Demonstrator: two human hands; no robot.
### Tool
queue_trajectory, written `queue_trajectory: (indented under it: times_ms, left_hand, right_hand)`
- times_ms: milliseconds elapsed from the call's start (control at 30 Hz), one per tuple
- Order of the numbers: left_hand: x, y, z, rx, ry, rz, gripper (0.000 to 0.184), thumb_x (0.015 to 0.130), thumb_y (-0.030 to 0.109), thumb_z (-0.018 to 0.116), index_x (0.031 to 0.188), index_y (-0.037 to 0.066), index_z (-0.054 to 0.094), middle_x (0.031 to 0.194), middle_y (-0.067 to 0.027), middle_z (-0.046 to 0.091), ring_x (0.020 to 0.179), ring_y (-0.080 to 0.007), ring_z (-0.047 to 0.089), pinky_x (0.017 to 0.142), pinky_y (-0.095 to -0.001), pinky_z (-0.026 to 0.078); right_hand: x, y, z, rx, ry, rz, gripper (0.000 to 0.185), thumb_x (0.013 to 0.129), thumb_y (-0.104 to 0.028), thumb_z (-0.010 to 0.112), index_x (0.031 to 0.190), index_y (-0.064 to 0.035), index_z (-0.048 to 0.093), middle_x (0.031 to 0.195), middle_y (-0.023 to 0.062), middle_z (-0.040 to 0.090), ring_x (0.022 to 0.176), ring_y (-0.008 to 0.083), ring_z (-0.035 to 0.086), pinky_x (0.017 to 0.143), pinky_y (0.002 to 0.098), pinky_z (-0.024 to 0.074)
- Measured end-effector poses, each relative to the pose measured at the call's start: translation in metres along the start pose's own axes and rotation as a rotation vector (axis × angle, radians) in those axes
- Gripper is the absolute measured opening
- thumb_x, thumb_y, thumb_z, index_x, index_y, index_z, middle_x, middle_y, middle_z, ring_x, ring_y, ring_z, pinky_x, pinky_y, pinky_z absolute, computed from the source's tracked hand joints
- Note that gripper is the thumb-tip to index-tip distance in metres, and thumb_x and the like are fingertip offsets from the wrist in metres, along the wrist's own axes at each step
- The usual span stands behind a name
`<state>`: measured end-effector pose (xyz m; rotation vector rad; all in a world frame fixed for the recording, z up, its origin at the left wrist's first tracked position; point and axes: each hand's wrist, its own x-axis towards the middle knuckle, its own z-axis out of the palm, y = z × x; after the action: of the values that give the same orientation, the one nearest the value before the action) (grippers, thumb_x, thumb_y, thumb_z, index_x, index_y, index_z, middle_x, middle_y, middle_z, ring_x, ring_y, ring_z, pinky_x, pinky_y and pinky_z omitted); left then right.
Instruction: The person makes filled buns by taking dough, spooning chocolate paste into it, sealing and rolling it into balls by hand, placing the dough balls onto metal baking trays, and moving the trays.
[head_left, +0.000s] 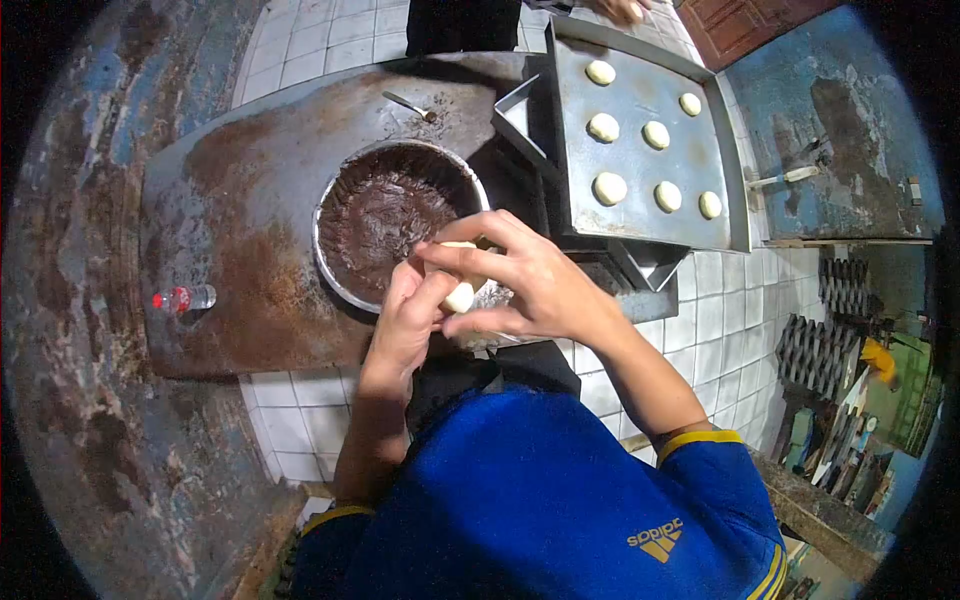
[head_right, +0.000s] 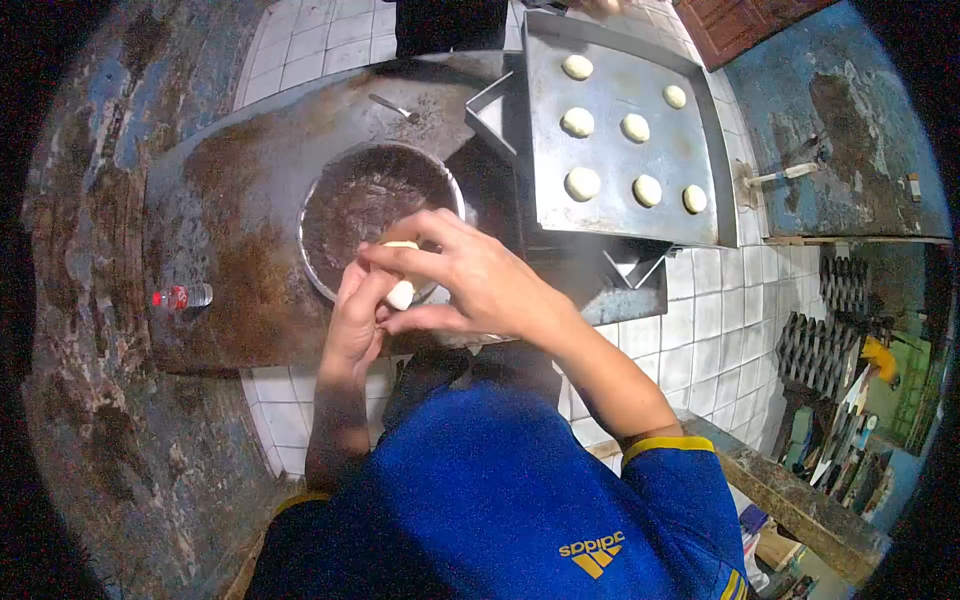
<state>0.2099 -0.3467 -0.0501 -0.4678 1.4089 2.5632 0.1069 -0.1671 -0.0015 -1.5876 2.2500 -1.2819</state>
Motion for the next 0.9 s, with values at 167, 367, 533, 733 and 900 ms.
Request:
queue_trajectory:
  times_ms: [167,367,533,733,900]
  left_hand:
    - [0.01,0.023,0.039,-0.317,-0.088,-0.018,0.044,0.106,0.027,0.058,0.143,0.007,0.048,0.081,0.0032,0.055,0.058,-0.001,0.042,0.045,-0.0154,0.029]
    - [0.049,0.017,0.12,0.208,0.105,0.518,0.041,0.095,0.0,0.073,0.132,0.001,0.058,0.082,0.0041,0.055,0.073,-0.0011,0.051,0.066,-0.0169,0.039]
    - [0.089,0.021,0.183,0.334,-0.017,0.702,0.018,0.09,0.005,0.074,0.105,-0.002,0.064,0.114,-0.0088,0.063,0.099,-0.0131,0.063,0.09,-0.0291,0.049]
    - [0.125,-0.012,0.282,0.059,-0.298,0.514,0.035,0.084,-0.001,0.075,0.113,0.0,0.055,0.098,-0.0087,0.069,0.097,-0.014,0.068,0.094,-0.0303,0.054]
    - [0.167,-0.034,0.324,0.136,-0.363,0.57,0.061,0.082,-0.005,0.075,0.129,0.002,0.037,0.097,-0.0098,0.07,0.095,-0.0128,0.067,0.091,-0.0296,0.054]
  right_hand:
    - [-0.027,0.024,-0.01,0.276,0.226,0.312,0.027,0.099,-0.018,0.074,0.121,-0.002,0.076,0.103,0.0098,0.065,0.09,0.0194,0.065,0.085,0.0321,0.0527]
    - [-0.05,0.018,-0.057,1.497,0.394,0.694,0.044,0.108,-0.023,0.061,0.148,-0.0054,0.057,0.132,0.0092,0.066,0.121,0.0186,0.064,0.098,0.0373,0.0564]
    - [-0.083,0.029,-0.077,1.486,0.491,0.548,0.055,0.1,-0.009,0.073,0.148,-0.0037,0.048,0.131,0.0124,0.066,0.116,0.0188,0.068,0.067,0.0278,0.0667]
    - [-0.111,0.072,-0.106,0.925,1.082,0.337,0.04,0.096,-0.006,0.076,0.132,0.0034,0.061,0.118,0.0072,0.068,0.105,0.0154,0.066,0.097,0.0324,0.0537]
    - [-0.148,0.111,-0.167,0.989,0.91,0.364,0.05,0.093,-0.023,0.079,0.131,0.0051,0.063,0.122,0.0083,0.069,0.112,0.0154,0.065,0.098,0.0331,0.0528]
